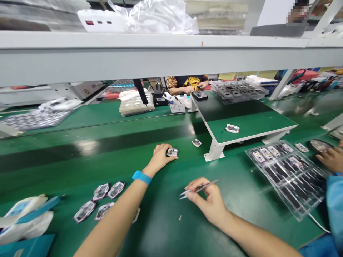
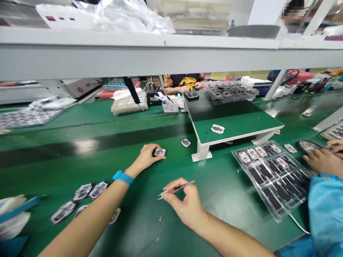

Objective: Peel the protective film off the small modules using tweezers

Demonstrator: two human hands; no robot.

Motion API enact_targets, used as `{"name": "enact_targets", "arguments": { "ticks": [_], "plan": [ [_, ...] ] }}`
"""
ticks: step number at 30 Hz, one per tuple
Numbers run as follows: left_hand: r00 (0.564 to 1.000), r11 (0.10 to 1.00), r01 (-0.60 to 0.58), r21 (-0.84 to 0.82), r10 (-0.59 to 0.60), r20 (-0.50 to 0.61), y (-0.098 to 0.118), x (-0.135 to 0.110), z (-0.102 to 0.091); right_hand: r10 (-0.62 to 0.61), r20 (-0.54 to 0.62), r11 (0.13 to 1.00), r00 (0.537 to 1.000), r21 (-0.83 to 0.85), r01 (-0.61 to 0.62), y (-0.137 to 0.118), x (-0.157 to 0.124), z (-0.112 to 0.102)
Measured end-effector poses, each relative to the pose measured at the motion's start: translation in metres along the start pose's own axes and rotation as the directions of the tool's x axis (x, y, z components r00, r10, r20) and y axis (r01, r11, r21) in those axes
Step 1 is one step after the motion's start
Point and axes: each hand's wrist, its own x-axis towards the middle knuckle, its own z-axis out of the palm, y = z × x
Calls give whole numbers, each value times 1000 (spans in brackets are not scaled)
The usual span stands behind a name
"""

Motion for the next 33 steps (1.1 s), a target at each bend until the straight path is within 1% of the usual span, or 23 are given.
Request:
{"name": "enact_targets", "arguments": {
  "ticks": [3, 5, 8, 10, 12, 14, 18, 23, 26, 28, 30, 32, 33],
  "plan": [
    [997, 988, 82, -133, -80, 15, 5, -20, 6, 0, -6, 1000, 1000, 16, 0, -3, -1, -1],
    [992, 965, 127, -231, -118, 54, 13, -42, 10, -4, -20, 1000, 1000, 30, 4, -5, -1, -2],
    [974, 896, 204, -394, -147, 172, 29, -84, 15, -18, -48, 999, 999, 48, 20, -5, 1, -4],
    [939, 793, 314, -522, -177, 295, 37, -112, 18, -24, -48, 998, 999, 52, 27, -3, 2, -4],
    [909, 736, 388, -556, -203, 365, 41, -133, 22, -27, -18, 998, 999, 51, 28, 0, 2, -2],
    [899, 740, 406, -537, -217, 380, 42, -148, 27, -35, 28, 999, 999, 36, 34, 3, 1, 0],
    [905, 769, 386, -510, -207, 373, 40, -159, 31, -63, 98, 997, 993, -27, 66, 7, -3, 4],
    [903, 781, 392, -486, -225, 366, 42, -163, 29, -91, 113, 993, 989, -66, 99, 10, -5, 5],
    [904, 779, 398, -485, -244, 351, 43, -165, 31, -141, 136, 985, 981, -83, 153, 10, -6, 5],
    [907, 766, 401, -503, -254, 336, 44, -166, 33, -189, 160, 970, 969, -121, 209, 10, -6, 7],
    [909, 738, 405, -540, -264, 322, 44, -166, 35, -209, 169, 958, 963, -162, 236, 10, -6, 9],
    [906, 686, 418, -596, -263, 333, 45, -165, 35, -174, 150, 965, 973, -171, 199, 11, -6, 10],
    [900, 653, 430, -624, -258, 351, 46, -164, 34, -134, 130, 976, 982, -154, 153, 12, -6, 9]
  ]
}}
